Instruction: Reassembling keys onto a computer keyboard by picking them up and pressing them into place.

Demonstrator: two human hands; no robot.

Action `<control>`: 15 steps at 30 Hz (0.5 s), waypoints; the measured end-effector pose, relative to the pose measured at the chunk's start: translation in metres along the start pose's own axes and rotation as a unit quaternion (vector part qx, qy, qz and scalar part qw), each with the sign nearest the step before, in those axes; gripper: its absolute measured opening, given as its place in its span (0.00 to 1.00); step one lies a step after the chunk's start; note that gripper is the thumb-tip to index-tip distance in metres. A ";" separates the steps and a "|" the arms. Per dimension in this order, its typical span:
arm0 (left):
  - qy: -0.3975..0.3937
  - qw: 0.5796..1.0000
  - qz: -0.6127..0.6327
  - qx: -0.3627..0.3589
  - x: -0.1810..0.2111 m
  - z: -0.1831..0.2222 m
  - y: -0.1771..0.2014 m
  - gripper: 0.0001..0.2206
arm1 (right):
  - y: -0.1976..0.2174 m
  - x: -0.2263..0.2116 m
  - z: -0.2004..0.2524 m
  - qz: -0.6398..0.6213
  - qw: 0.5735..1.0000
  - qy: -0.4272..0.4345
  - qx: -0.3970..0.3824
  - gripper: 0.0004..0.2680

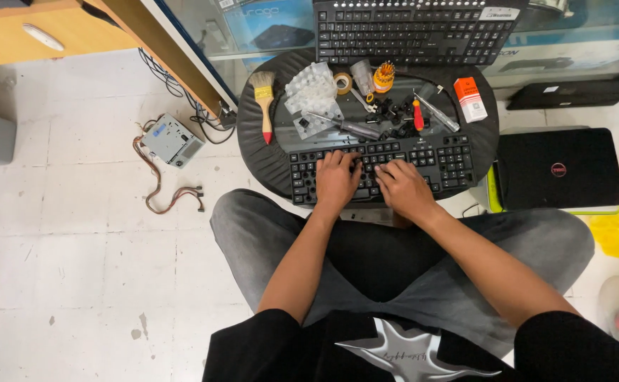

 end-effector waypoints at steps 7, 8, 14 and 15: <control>-0.004 1.000 -0.013 0.003 0.005 -0.001 0.004 0.09 | -0.016 -0.002 0.000 0.047 0.999 0.008 -0.011 0.05; -0.001 1.000 -0.009 0.000 0.004 -0.001 0.004 0.08 | -0.018 -0.003 0.002 0.049 0.999 0.009 -0.011 0.05; 0.012 1.000 -0.007 -0.006 0.002 0.005 -0.003 0.09 | -0.008 -0.008 0.005 0.016 0.999 -0.020 -0.037 0.06; 0.009 1.000 -0.008 -0.002 0.002 0.002 -0.003 0.09 | -0.004 -0.007 0.002 0.001 0.998 -0.032 -0.046 0.06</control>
Point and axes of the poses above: each hand's wrist, its own z-axis away from the middle knuckle, its own y-axis out of the back of the hand, x = y × z, the point moved 1 cm from there along -z, towards the middle knuckle, and after that the axes turned 3 degrees about -x, right-handed, at the moved point
